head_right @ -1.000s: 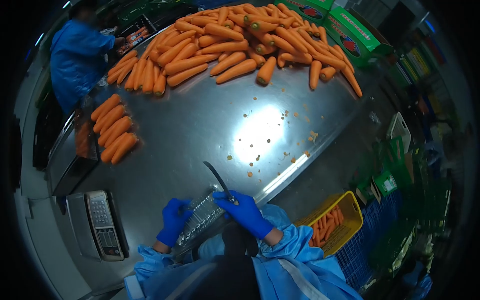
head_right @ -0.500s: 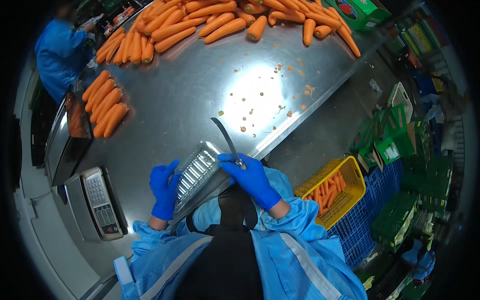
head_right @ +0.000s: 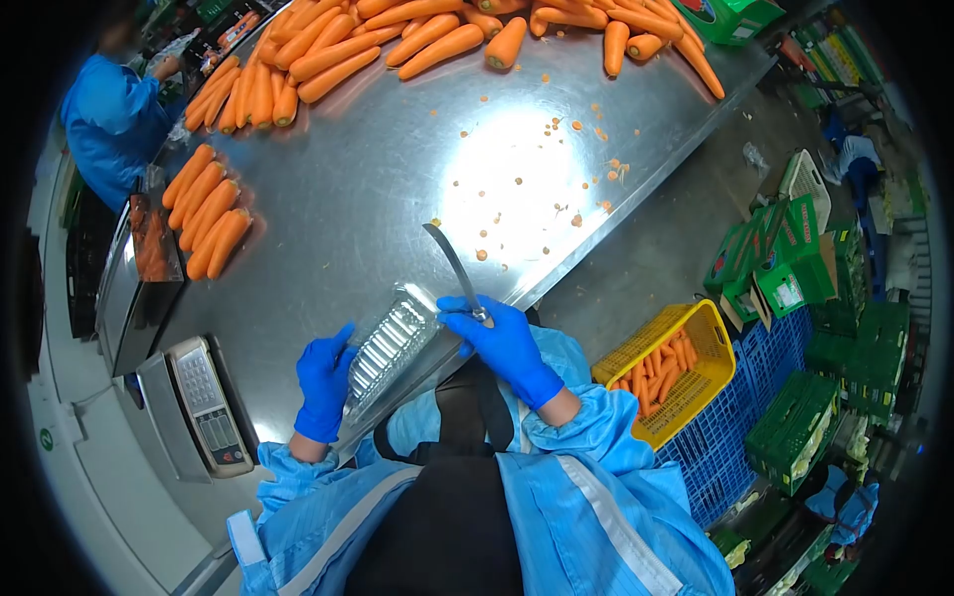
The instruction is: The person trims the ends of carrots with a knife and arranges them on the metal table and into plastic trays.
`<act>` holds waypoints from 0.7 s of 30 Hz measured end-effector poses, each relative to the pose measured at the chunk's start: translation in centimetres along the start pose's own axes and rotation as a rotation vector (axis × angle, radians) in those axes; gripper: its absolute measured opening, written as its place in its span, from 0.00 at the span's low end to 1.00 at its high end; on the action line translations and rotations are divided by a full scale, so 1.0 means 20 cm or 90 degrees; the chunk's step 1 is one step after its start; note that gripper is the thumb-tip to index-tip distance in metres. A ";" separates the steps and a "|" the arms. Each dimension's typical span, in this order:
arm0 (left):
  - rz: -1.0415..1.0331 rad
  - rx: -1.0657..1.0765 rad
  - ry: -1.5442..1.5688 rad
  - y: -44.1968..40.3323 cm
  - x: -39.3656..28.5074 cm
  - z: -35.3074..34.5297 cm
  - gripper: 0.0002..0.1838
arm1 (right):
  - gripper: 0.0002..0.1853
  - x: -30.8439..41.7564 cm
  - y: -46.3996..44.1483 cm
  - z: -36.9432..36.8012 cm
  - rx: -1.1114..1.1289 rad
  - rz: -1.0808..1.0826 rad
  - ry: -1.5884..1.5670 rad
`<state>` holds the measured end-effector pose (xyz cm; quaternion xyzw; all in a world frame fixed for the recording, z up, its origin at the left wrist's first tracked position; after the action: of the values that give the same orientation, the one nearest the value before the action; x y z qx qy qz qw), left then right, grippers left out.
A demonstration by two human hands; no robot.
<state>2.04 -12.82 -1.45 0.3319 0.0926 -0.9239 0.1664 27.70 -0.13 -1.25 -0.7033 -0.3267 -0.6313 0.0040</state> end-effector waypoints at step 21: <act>0.060 -0.118 0.078 -0.37 0.04 0.15 0.14 | 0.25 0.13 -0.24 -0.11 0.097 -0.074 -0.020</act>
<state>-3.07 -6.93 0.79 0.3752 0.1719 -0.8804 0.2335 23.54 3.84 -0.44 -0.6903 -0.4143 -0.5929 0.0158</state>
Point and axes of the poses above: each hand's wrist, its own y-axis away from the middle knuckle, its own z-axis out of the back of the hand, x = y × z, the point moved 4 cm from there along -y, towards the middle knuckle, and after that the axes turned 4 degrees about z, right-handed, at the moved point
